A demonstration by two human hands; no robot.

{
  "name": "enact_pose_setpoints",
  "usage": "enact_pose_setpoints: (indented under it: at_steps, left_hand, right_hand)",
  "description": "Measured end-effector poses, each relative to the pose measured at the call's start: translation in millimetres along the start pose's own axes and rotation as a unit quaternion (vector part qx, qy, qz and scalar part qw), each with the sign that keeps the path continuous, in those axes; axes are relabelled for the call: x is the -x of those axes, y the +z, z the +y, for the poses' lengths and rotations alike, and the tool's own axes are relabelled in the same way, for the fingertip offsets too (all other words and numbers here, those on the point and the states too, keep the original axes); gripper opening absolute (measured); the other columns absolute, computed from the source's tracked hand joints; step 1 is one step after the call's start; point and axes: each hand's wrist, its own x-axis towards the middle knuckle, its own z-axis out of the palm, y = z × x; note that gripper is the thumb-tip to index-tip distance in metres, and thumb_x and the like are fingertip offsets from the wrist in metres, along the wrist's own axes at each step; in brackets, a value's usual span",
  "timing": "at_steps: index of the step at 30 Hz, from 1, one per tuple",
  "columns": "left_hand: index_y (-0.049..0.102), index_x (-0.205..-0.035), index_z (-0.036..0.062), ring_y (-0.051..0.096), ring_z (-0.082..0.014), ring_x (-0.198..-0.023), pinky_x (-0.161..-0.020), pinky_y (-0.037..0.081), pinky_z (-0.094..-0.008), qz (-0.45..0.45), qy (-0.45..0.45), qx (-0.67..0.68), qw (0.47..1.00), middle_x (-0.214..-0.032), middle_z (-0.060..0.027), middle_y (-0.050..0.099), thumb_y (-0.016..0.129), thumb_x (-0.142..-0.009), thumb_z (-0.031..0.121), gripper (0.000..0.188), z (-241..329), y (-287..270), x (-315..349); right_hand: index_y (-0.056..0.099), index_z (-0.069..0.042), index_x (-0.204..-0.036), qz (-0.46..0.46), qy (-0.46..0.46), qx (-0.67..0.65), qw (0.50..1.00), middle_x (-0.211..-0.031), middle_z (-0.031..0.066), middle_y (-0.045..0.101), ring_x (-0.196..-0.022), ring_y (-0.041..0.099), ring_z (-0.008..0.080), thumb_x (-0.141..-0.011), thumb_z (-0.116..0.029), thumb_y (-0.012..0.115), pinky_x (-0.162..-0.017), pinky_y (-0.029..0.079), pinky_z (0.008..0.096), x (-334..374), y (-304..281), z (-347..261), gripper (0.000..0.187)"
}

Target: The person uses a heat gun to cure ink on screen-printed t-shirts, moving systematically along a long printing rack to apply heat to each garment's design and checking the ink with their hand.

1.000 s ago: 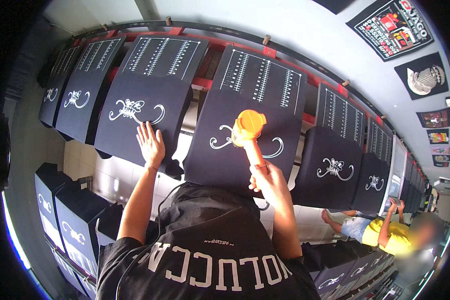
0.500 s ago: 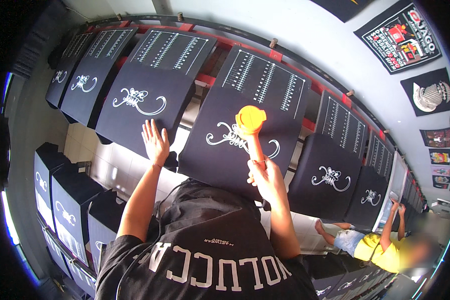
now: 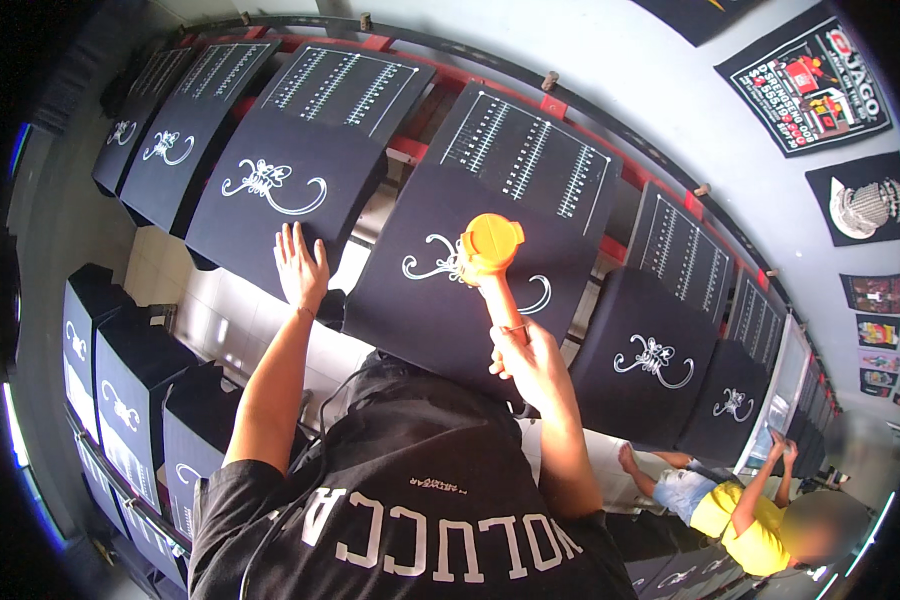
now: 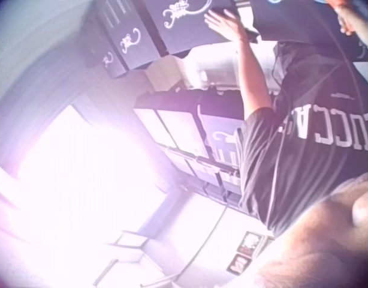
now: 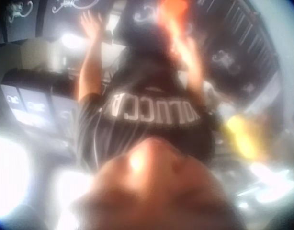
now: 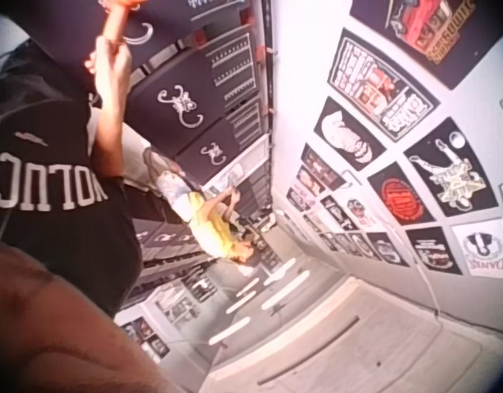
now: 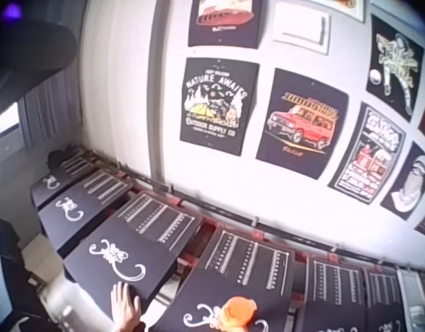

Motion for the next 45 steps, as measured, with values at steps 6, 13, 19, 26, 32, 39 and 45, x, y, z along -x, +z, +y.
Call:
enact_pose_setpoints:
  at_steps: [6, 13, 19, 26, 32, 39, 45]
  left_hand:
    - [0.039, -0.148, 0.0029, 0.028, -0.037, -0.146, -0.121, 0.019, -0.0461, -0.004, 0.001, -0.002, 1.0, -0.155, -0.0204, 0.035, 0.049, -0.099, 0.036, 0.06, -1, 1, -1]
    - [0.04, -0.147, 0.0015, 0.025, -0.0382, -0.147, -0.121, 0.018, -0.0463, -0.008, 0.007, 0.002, 1.0, -0.155, -0.021, 0.035, 0.05, -0.099, 0.035, 0.06, 1, -2, -2]
    - [0.04, -0.147, 0.0007, 0.025, -0.0383, -0.147, -0.121, 0.018, -0.0468, -0.02, 0.016, 0.005, 1.0, -0.156, -0.0211, 0.033, 0.05, -0.099, 0.034, 0.059, -2, -5, -1]
    - [0.039, -0.148, 0.0, 0.024, -0.0403, -0.147, -0.121, 0.018, -0.0479, -0.022, 0.034, 0.017, 0.999, -0.156, -0.0216, 0.032, 0.049, -0.1, 0.033, 0.059, -2, -6, -3]
    - [0.039, -0.148, 0.0014, 0.023, -0.0403, -0.147, -0.12, 0.018, -0.0495, -0.028, 0.036, 0.012, 0.999, -0.157, -0.0206, 0.032, 0.049, -0.1, 0.033, 0.058, -5, -4, -2]
    - [0.039, -0.147, 0.001, 0.025, -0.0407, -0.147, -0.12, 0.018, -0.0512, -0.02, 0.061, 0.005, 0.998, -0.156, -0.0205, 0.033, 0.049, -0.1, 0.032, 0.058, -5, 1, 0]
    - [0.037, -0.147, -0.0016, 0.026, -0.0412, -0.146, -0.119, 0.02, -0.052, -0.037, 0.124, 0.029, 0.991, -0.155, -0.0225, 0.033, 0.054, -0.098, 0.031, 0.061, 23, 5, -2]
  right_hand:
    - [0.059, -0.001, -0.111, -0.003, 0.002, -0.002, 1.0, -0.075, 0.001, 0.061, -0.063, 0.062, 0.0088, -0.1, -0.029, 0.06, -0.057, 0.05, 0.023, 3, -8, -4, 0.03]
    - [0.058, -0.001, -0.109, 0.037, -0.003, -0.014, 0.999, -0.075, 0.002, 0.061, -0.062, 0.061, 0.0094, -0.1, -0.028, 0.059, -0.057, 0.05, 0.0232, 6, -3, -3, 0.029]
    - [0.057, -0.001, -0.1, 0.012, -0.019, -0.095, 0.995, -0.073, 0.0015, 0.059, -0.061, 0.059, 0.009, -0.1, -0.027, 0.06, -0.056, 0.048, 0.0237, -23, 9, -10, 0.026]
    - [0.058, 0.001, -0.104, 0.042, -0.032, -0.066, 0.996, -0.072, 0.0022, 0.059, -0.061, 0.059, 0.0093, -0.101, -0.028, 0.059, -0.056, 0.048, 0.0241, -41, 19, -20, 0.029]
    - [0.059, 0.003, -0.11, 0.088, -0.036, -0.082, 0.992, -0.074, 0.0025, 0.06, -0.061, 0.06, 0.0101, -0.101, -0.029, 0.06, -0.056, 0.049, 0.0242, -30, 20, -5, 0.033]
    - [0.059, -0.001, -0.103, 0.103, -0.017, -0.077, 0.992, -0.074, 0.002, 0.059, -0.061, 0.06, 0.0102, -0.099, -0.029, 0.062, -0.057, 0.05, 0.024, -19, 16, 0, 0.029]
    - [0.059, -0.001, -0.104, 0.132, -0.025, -0.064, 0.989, -0.074, 0.0023, 0.06, -0.061, 0.061, 0.0104, -0.099, -0.029, 0.062, -0.056, 0.05, 0.0236, -15, 18, 4, 0.029]
